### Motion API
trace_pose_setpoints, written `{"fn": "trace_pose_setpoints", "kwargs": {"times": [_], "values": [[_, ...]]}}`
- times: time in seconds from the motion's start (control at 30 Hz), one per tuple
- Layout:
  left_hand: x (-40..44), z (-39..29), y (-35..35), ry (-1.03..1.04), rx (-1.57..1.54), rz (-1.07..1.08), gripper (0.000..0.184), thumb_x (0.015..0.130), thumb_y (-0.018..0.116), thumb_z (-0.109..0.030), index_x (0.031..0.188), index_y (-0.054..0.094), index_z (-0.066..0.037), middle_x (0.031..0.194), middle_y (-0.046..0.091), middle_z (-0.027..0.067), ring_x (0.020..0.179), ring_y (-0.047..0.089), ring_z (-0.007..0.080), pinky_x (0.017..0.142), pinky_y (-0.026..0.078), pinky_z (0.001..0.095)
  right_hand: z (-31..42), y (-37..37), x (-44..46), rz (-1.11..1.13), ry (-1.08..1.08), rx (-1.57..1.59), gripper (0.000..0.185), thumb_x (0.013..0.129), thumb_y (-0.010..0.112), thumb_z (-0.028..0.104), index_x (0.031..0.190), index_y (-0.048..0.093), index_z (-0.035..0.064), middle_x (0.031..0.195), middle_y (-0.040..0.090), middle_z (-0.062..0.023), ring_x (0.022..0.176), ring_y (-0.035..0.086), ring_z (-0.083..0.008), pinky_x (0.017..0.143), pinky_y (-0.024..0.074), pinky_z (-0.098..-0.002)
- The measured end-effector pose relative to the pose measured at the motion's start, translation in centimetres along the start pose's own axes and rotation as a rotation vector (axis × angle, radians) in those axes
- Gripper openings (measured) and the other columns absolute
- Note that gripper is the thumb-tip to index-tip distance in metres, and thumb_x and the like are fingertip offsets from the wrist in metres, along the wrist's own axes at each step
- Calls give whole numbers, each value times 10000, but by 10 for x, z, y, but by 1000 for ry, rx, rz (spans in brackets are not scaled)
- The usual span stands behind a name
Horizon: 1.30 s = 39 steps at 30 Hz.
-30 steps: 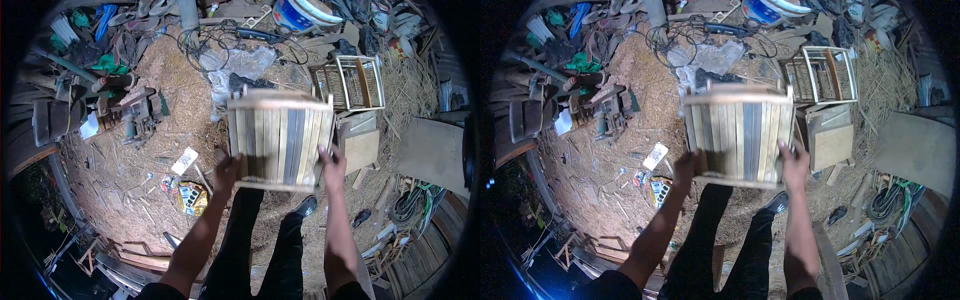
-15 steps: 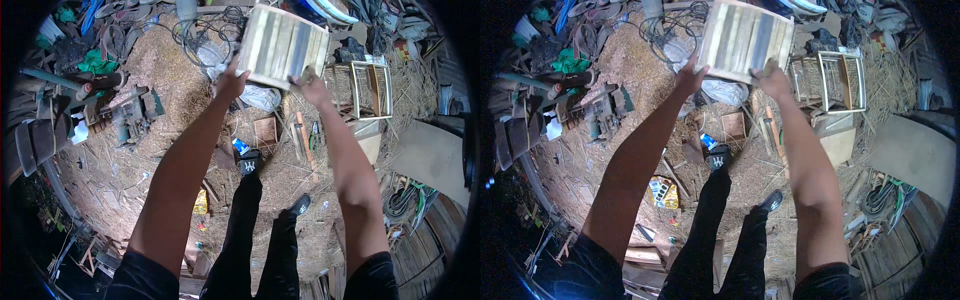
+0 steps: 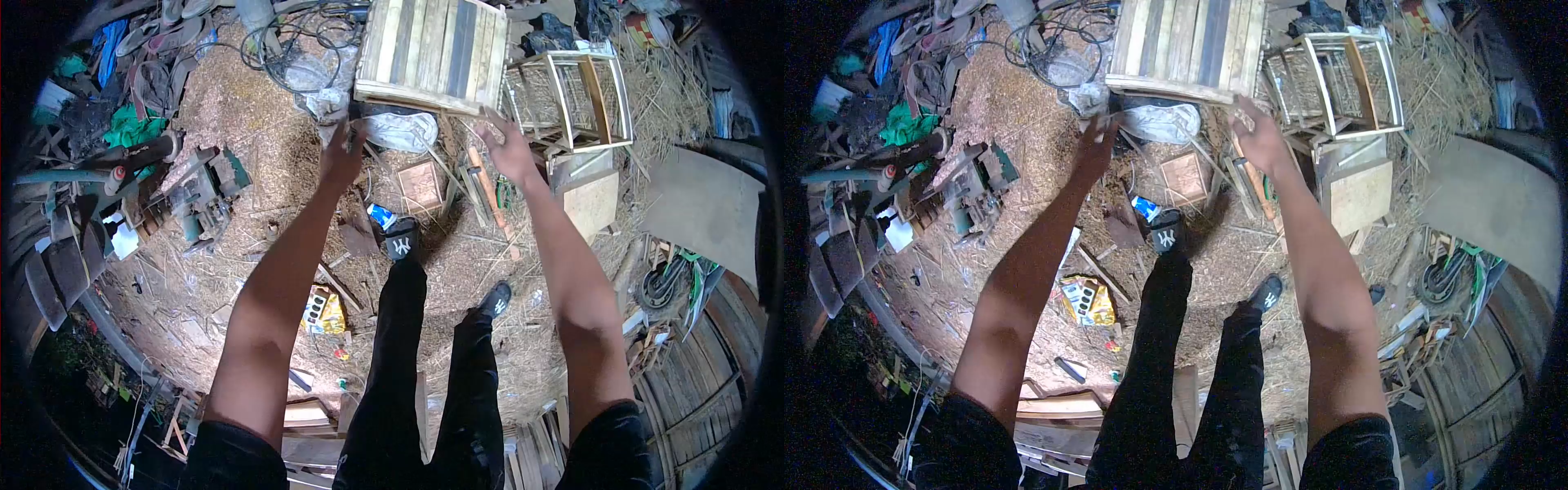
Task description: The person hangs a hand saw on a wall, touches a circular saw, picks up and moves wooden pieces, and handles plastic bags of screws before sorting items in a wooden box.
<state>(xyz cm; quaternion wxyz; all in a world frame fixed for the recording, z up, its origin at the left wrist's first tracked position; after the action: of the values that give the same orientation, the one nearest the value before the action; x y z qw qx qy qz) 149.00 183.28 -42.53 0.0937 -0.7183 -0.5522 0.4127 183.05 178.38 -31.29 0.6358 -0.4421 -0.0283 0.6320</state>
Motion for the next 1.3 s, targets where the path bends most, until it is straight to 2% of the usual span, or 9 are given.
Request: {"fn": "trace_pose_setpoints", "kwargs": {"times": [0.23, 0.3, 0.5, 0.53, 0.67, 0.83, 0.9, 1.1, 1.3], "values": [[-120, 51, 34, 36, 20, 116, 660, 979, 599, -529, 1436, 529, -57, 1289, 654, 247, 1195, 634, 396, 995, 503, 452, -123, 3, -84, -25, 216, 77, 540, 998, 604, 257, 1469, 493, 17, 1473, 522, -241, 1415, 459, -355, 1180, 347, -383], [-148, 77, 54, -8, 108, 110, 579, 992, 603, -477, 1375, 577, -43, 1269, 662, 241, 1153, 650, 397, 975, 513, 439, -165, 7, -104, -132, 34, 99, 537, 983, 620, 262, 1438, 519, -6, 1450, 537, -253, 1397, 475, -373, 1172, 358, -387], [-207, 75, 113, -107, 182, 191, 530, 985, 615, -476, 1263, 665, -27, 1108, 724, 218, 1060, 691, 380, 929, 532, 427, -252, -1, -167, -175, 163, 22, 547, 952, 678, 270, 1401, 553, -17, 1342, 607, -290, 1320, 553, -382, 1115, 413, -398], [-202, 119, 141, 33, 150, 148, 546, 987, 602, -501, 1245, 678, -26, 1064, 731, 222, 1017, 705, 388, 885, 549, 427, -264, -2, -177, -110, 221, 23, 542, 949, 678, 259, 1402, 554, -12, 1340, 609, -287, 1317, 554, -385, 1117, 414, -403], [-232, 47, 174, -38, 147, 220, 556, 974, 627, -505, 1263, 672, -33, 1009, 737, 219, 897, 727, 316, 832, 557, 388, -309, -12, -217, -98, 210, 29, 545, 936, 684, 233, 1411, 548, 4, 1346, 607, -277, 1304, 556, -398, 1120, 416, -414], [-267, 7, 226, -106, 63, 194, 489, 970, 633, -502, 1277, 685, -125, 995, 745, 184, 942, 723, 283, 862, 545, 371, -308, -37, -246, -110, -4, 147, 561, 935, 692, 204, 1427, 520, -2, 1364, 602, -260, 1308, 563, -371, 1097, 443, -408], [-282, -4, 246, -149, 68, 195, 471, 964, 639, -503, 1271, 693, -151, 1008, 746, 178, 969, 721, 283, 882, 540, 369, -328, -32, -258, 2, 213, 230, 619, 944, 697, 248, 1459, 475, -14, 1385, 590, -255, 1319, 554, -372, 1107, 433, -412], [-313, -29, 283, -178, 44, 230, 458, 982, 608, -495, 1254, 701, -139, 1079, 747, 177, 1038, 719, 307, 916, 535, 374, -370, 8, -270, 84, 98, 105, 709, 944, 696, 399, 1485, 451, 13, 1401, 561, -275, 1309, 544, -401, 1116, 427, -451], [-291, -1, 301, -226, 188, 348, 506, 1001, 595, -502, 1248, 693, -72, 1147, 723, 217, 1110, 689, 335, 965, 512, 387, -364, 33, -257, 11, 107, 111, 685, 908, 756, 357, 1437, 510, -2, 1309, 623, -292, 1244, 601, -409, 1037, 480, -429]]}}
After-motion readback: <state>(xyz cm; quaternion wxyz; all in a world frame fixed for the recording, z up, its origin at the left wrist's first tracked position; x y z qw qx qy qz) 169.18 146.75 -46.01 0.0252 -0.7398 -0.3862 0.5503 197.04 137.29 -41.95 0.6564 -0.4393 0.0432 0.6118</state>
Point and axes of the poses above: each hand's wrist, its own x-axis towards the middle knuckle, its own y-axis out of the palm, z = x × y, the point moved 6 cm from there along x, towards the middle knuckle
